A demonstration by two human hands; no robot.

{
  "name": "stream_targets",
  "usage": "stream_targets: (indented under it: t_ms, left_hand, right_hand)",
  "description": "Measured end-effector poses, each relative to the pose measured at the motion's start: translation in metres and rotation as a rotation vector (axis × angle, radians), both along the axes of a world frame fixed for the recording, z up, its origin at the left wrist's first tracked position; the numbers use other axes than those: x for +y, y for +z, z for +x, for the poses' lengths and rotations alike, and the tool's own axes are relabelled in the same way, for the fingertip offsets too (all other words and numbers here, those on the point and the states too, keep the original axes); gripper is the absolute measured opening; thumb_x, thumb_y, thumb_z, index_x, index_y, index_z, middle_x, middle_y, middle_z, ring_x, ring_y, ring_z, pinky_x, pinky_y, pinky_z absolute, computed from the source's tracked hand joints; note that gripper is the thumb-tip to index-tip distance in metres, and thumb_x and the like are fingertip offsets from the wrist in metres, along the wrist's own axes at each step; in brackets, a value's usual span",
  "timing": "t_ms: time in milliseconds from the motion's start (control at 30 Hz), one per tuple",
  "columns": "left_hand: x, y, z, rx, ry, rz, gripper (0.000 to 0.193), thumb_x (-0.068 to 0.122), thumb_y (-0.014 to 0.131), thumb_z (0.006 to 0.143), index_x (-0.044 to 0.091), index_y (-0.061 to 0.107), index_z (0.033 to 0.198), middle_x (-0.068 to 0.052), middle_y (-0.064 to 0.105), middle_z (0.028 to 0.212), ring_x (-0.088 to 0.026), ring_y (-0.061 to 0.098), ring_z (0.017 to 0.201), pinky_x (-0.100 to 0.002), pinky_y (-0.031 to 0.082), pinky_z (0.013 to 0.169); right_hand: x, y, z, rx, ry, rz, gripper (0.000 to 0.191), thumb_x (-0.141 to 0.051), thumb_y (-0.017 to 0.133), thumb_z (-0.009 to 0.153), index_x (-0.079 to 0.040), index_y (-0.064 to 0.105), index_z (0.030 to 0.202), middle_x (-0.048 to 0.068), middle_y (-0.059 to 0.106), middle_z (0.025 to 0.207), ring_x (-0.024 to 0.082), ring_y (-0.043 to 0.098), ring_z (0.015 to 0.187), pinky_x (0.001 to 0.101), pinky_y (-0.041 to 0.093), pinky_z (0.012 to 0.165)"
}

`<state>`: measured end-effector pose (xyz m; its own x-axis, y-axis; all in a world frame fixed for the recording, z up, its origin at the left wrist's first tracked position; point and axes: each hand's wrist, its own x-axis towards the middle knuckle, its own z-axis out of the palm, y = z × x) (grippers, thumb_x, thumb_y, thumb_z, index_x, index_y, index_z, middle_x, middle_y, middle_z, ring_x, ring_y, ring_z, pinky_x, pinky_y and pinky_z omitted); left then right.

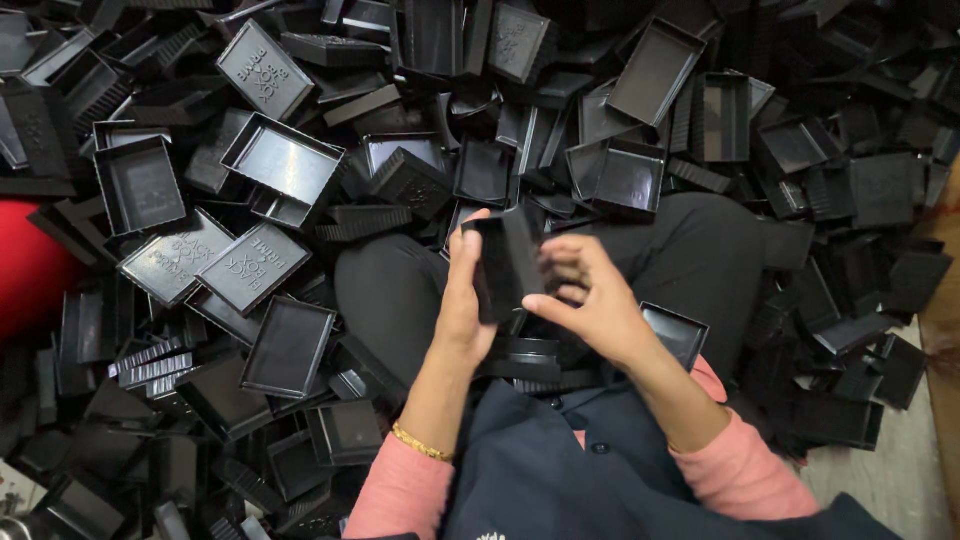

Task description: The person sits on the floor and repeatedly picks up small black plastic trays and their lids from a large pile. They align and press the lids onto the trays, then place the assembled units back into the pile. The process continues with many identical trays.

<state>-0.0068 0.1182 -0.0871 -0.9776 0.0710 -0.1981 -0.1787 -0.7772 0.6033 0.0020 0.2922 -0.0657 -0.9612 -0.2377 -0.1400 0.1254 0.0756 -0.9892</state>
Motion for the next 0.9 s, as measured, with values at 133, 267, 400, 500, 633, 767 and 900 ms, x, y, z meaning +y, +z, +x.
stream_targets:
  t_ms: [133, 267, 400, 500, 633, 767, 900]
  left_hand:
    - [0.01, 0.0, 0.0, 0.066, 0.042, -0.127, 0.047, 0.049, 0.038, 0.108, 0.014, 0.046, 0.139, -0.009, 0.058, 0.127, -0.021, 0.061, 0.113, -0.037, 0.051, 0.101]
    - [0.016, 0.002, 0.003, 0.094, 0.09, -0.305, 0.051, 0.051, 0.033, 0.109, 0.015, 0.043, 0.144, -0.007, 0.056, 0.123, -0.018, 0.059, 0.108, -0.035, 0.051, 0.097]
    - [0.021, 0.007, 0.0, 0.116, 0.125, -0.433, 0.054, 0.051, 0.031, 0.111, 0.015, 0.042, 0.15, -0.007, 0.054, 0.129, -0.016, 0.055, 0.114, -0.032, 0.047, 0.103]
    - [0.027, 0.008, -0.001, 0.145, 0.145, -0.372, 0.056, 0.052, 0.031, 0.11, 0.015, 0.041, 0.151, -0.008, 0.056, 0.132, -0.016, 0.056, 0.116, -0.033, 0.047, 0.104]
    - [0.027, 0.006, -0.001, 0.211, 0.106, -0.336, 0.057, 0.051, 0.031, 0.111, 0.013, 0.042, 0.152, -0.007, 0.055, 0.136, -0.017, 0.055, 0.118, -0.032, 0.046, 0.106]
    - [0.004, 0.005, -0.01, 0.327, 0.1, -0.713, 0.044, 0.046, 0.038, 0.11, 0.01, 0.06, 0.124, -0.004, 0.066, 0.112, -0.013, 0.062, 0.097, -0.03, 0.05, 0.089]
    - [-0.021, 0.003, -0.014, 0.277, 0.298, -1.338, 0.042, 0.038, 0.063, 0.098, 0.002, 0.061, 0.078, -0.01, 0.052, 0.062, -0.016, 0.048, 0.057, -0.034, 0.045, 0.058]
  right_hand:
    - [0.001, 0.009, 0.011, 0.069, -0.051, 0.117, 0.075, -0.01, 0.087, 0.075, -0.009, 0.052, 0.141, 0.007, 0.06, 0.14, 0.021, 0.059, 0.131, 0.0397, 0.052, 0.107]
    - [-0.011, 0.02, 0.022, 0.058, -0.027, 0.094, 0.074, -0.013, 0.087, 0.075, -0.008, 0.056, 0.142, 0.007, 0.062, 0.143, 0.019, 0.062, 0.131, 0.0376, 0.053, 0.109]
    - [-0.015, 0.029, 0.028, 0.15, -0.107, 0.13, 0.071, -0.011, 0.088, 0.076, -0.007, 0.058, 0.141, 0.01, 0.062, 0.142, 0.021, 0.062, 0.13, 0.0377, 0.052, 0.11]
    - [-0.015, 0.03, 0.033, 0.266, -0.154, 0.201, 0.07, -0.011, 0.088, 0.076, -0.005, 0.058, 0.14, 0.011, 0.056, 0.146, 0.022, 0.06, 0.132, 0.038, 0.052, 0.109]
    - [-0.008, 0.022, 0.03, 0.179, -0.077, 0.101, 0.069, -0.008, 0.085, 0.078, -0.004, 0.058, 0.141, 0.01, 0.058, 0.145, 0.022, 0.058, 0.133, 0.0376, 0.05, 0.11]
    - [0.015, 0.013, 0.014, -0.138, 0.172, -0.241, 0.062, -0.006, 0.078, 0.086, -0.002, 0.057, 0.144, 0.011, 0.065, 0.14, 0.02, 0.063, 0.128, 0.0348, 0.052, 0.108]
    - [0.024, 0.004, 0.009, -0.335, 0.163, -0.309, 0.046, -0.011, 0.072, 0.092, 0.004, 0.063, 0.134, 0.012, 0.069, 0.126, 0.018, 0.066, 0.114, 0.0336, 0.055, 0.1]
